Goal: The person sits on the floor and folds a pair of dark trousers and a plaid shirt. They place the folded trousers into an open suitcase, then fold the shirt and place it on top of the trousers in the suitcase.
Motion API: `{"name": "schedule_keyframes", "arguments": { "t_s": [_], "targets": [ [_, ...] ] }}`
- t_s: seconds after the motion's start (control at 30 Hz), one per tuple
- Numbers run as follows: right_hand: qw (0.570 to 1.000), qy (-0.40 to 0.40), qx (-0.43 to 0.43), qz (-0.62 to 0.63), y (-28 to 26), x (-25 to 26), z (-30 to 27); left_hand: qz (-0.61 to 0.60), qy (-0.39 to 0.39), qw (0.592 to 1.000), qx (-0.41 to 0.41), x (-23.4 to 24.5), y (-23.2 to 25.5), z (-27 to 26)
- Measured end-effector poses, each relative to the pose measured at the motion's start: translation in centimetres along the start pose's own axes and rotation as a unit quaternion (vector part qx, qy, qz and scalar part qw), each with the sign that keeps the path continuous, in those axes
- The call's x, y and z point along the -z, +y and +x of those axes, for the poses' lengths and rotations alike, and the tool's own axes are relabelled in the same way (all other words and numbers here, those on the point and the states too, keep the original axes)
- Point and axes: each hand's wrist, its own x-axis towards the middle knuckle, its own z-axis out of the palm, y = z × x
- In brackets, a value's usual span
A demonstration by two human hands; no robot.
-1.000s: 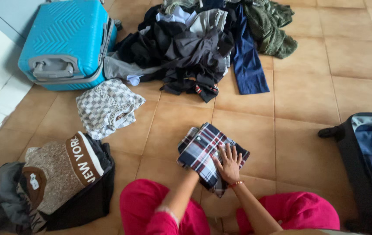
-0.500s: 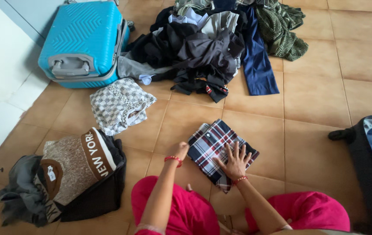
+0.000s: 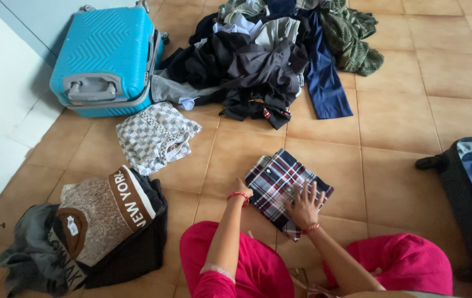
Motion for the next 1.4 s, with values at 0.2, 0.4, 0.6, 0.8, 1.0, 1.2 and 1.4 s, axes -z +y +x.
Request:
{"name": "schedule_keyframes", "arguments": {
  "t_s": [0.2, 0.4, 0.6, 0.8, 1.0, 1.2, 1.4],
  "targets": [
    [0.97, -0.226, 0.047, 0.079, -7.0, 2.4, -3.5, -0.067, -0.16, 0.984, 0.044, 1.1, -0.5, -0.3],
    [0.992, 0.042, 0.08, 0.092, -5.7, 0.5, -2.1, -0.494, -0.216, 0.84, 0.067, 1.4, 1.1, -3.0],
    [0.916, -0.035, 0.015, 0.4, 0.8, 4.5, 5.3, -0.648, 0.077, 0.758, -0.026, 2.4, 0.5, -4.4],
    [0.713, -0.145, -0.152, 0.669, 9.6, 10.9, 7.1, -0.66, 0.022, 0.75, -0.047, 3.2, 0.0, -4.7],
    [0.738, -0.174, -0.24, 0.606, 15.7, 6.8, 2.5, -0.49, -0.081, 0.867, 0.032, 0.4, 0.9, -5.8],
    [0.683, -0.065, -0.401, 0.608, 19.7, 1.1, -1.8, -0.071, -0.033, 0.993, -0.093, -2.1, 1.9, -6.1],
    [0.735, -0.055, -0.312, 0.6, 18.5, -1.6, 1.7, -0.17, 0.053, 0.976, -0.125, -4.7, 3.9, -4.3]
  ]
}}
